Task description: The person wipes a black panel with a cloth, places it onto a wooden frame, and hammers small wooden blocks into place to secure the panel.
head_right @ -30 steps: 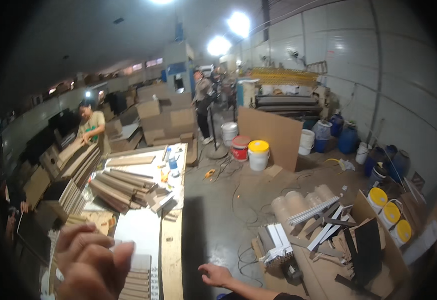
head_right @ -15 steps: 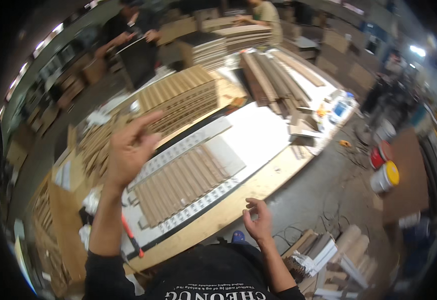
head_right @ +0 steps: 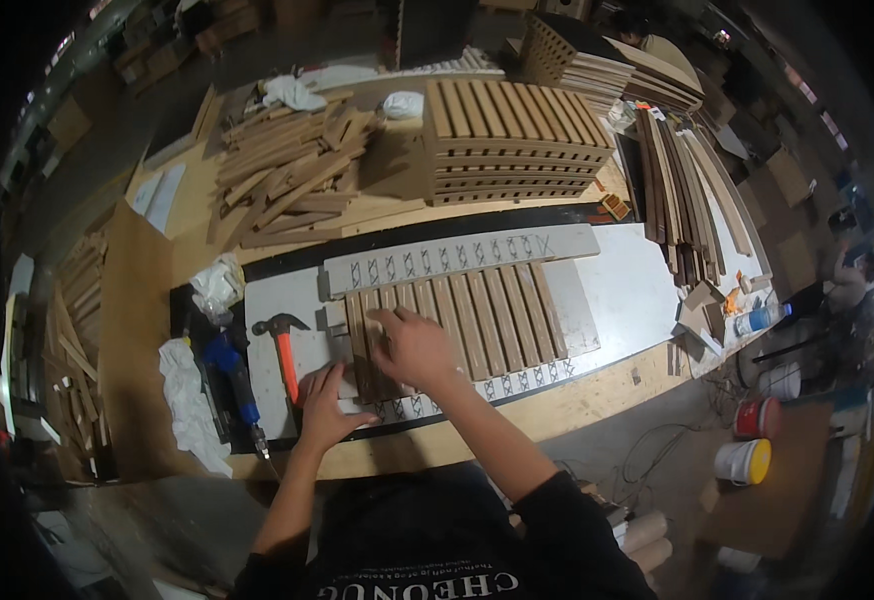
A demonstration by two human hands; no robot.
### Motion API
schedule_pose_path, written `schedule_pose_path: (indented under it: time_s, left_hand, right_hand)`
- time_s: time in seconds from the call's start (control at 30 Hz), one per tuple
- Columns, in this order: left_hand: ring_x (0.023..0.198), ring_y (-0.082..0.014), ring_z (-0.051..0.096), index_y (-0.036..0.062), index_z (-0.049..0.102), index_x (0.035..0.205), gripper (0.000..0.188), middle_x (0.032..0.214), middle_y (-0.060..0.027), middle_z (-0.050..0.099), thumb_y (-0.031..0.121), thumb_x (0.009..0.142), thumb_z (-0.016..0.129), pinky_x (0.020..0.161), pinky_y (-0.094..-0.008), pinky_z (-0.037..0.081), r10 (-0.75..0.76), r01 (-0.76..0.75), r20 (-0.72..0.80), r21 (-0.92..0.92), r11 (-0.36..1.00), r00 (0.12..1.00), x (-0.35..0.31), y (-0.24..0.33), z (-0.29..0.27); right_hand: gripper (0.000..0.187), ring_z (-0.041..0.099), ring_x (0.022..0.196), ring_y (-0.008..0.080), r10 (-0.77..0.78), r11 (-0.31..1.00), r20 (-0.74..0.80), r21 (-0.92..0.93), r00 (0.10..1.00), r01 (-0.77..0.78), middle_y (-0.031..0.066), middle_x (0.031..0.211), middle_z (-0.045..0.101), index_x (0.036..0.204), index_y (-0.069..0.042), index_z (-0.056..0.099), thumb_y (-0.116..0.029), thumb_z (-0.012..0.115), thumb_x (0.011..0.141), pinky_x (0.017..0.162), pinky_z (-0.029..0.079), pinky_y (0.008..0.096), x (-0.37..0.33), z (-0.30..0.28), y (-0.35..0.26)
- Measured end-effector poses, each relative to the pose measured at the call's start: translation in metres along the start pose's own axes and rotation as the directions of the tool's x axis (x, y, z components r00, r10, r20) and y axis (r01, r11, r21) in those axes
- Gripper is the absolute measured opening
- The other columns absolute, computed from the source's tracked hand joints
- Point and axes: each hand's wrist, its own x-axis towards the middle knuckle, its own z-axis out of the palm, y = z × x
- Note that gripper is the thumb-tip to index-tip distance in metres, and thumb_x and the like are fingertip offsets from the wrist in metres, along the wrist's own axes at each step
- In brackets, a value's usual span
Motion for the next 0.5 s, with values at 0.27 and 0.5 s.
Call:
schedule_pose_path:
  time_s: [0.27, 0.5]
  left_hand:
    - [0.106, -0.0293, 0.051, 0.0083, 0.053, 0.127, 0.077, 0.112, -0.0073, 0.058, 0.021, 0.056, 0.083, 0.092, -0.0414, 0.038, 0.145, -0.141, -0.103, 0.038, 0.989, 0.984, 0.009, -0.021, 0.015]
    - [0.105, -0.0294, 0.052, 0.0088, 0.054, 0.125, 0.073, 0.112, -0.0077, 0.058, 0.028, 0.061, 0.082, 0.091, -0.0412, 0.038, 0.162, -0.161, -0.107, 0.023, 0.987, 0.981, 0.010, -0.026, 0.015]
  right_hand:
    - [0.036, 0.065, 0.080, 0.0319, 0.118, 0.973, 0.106, -0.210, 0.987, -0.094, 0.0116, 0.088, 0.064, 0.108, -0.013, 0.061, -0.019, 0.064, 0.073, 0.072, 0.052, 0.0430, 0.045, 0.055, -0.006]
    - [0.034, 0.065, 0.081, 0.0309, 0.198, 0.943, 0.100, -0.291, 0.975, -0.161, 0.0121, 0.089, 0.064, 0.108, -0.014, 0.061, -0.018, 0.062, 0.074, 0.073, 0.052, 0.0423, 0.051, 0.063, -0.007]
